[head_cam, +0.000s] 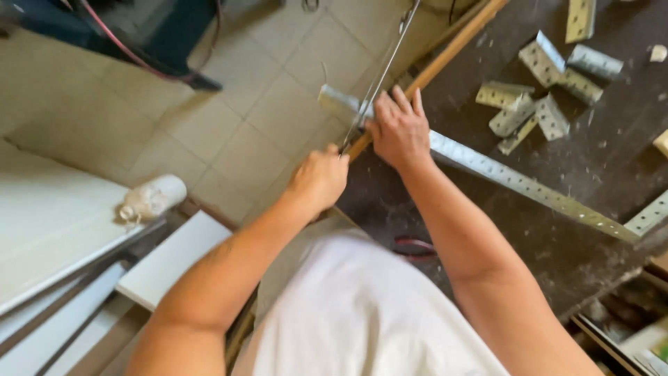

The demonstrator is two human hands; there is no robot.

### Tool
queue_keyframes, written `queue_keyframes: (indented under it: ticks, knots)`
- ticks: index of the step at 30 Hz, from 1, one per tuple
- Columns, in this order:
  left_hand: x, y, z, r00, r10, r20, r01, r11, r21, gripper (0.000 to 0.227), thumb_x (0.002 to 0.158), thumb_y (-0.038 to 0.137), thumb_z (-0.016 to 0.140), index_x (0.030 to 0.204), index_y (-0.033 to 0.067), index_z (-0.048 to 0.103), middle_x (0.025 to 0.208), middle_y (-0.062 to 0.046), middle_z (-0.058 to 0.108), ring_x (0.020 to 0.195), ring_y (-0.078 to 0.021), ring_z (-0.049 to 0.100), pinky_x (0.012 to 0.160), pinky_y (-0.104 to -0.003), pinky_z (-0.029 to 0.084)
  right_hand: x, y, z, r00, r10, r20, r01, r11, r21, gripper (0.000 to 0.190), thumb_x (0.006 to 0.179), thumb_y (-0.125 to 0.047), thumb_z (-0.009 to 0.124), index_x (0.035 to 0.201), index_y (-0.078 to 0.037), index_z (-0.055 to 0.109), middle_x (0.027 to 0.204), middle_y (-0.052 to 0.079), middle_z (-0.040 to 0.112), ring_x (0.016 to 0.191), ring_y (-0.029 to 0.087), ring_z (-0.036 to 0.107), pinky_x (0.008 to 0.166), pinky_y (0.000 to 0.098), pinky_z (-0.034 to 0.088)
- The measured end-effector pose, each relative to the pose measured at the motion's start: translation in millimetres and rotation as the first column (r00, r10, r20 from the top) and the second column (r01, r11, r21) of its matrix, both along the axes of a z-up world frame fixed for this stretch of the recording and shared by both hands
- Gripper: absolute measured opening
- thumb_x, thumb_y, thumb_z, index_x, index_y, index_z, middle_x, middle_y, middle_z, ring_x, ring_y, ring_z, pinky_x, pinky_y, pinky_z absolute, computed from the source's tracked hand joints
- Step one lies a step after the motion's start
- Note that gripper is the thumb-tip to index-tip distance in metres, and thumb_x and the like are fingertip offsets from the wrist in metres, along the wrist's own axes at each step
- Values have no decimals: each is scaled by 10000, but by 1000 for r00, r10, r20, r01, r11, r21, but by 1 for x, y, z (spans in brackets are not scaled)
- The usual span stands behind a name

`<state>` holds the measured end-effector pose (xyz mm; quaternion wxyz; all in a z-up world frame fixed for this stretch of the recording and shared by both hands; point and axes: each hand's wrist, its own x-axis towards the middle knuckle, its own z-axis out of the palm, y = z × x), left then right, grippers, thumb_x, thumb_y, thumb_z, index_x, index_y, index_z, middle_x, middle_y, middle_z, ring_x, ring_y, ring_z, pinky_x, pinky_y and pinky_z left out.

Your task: Sawing a thin metal strip using a manual hacksaw on a workbench and using pliers to snap it.

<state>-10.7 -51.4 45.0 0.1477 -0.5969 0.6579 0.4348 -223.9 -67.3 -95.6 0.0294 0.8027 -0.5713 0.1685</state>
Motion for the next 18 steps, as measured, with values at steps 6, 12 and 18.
queue_keyframes:
  ticks: [6,12,18]
  knots:
    - [23,12,-27,999,-2,51,-2,997,71,621,1072,391,352,1335,-97,630,1049,-354,750,1004,-485,761,834,-599,629,29,15,0,1000,10,27,-12,998,60,509,950,-500,733,1237,-81,699,1309,136,760,1327,370,645,1238,616,304]
    - [14,-2,-7,997,65,45,-69,993,96,603,1074,382,340,1345,-84,610,1049,-361,739,1013,-501,750,831,-613,624,31,10,0,998,-61,14,60,996,65,513,1015,-503,716,1277,-63,682,1337,170,744,1376,381,603,1259,615,232]
    - [54,24,82,989,-62,131,35,979,199,597,1069,394,329,1314,-46,649,1049,-342,758,1006,-486,763,834,-611,617,33,14,-7,997,-72,41,69,995,66,514,1034,-547,663,1242,-78,681,1303,143,758,1379,349,607,1275,600,226]
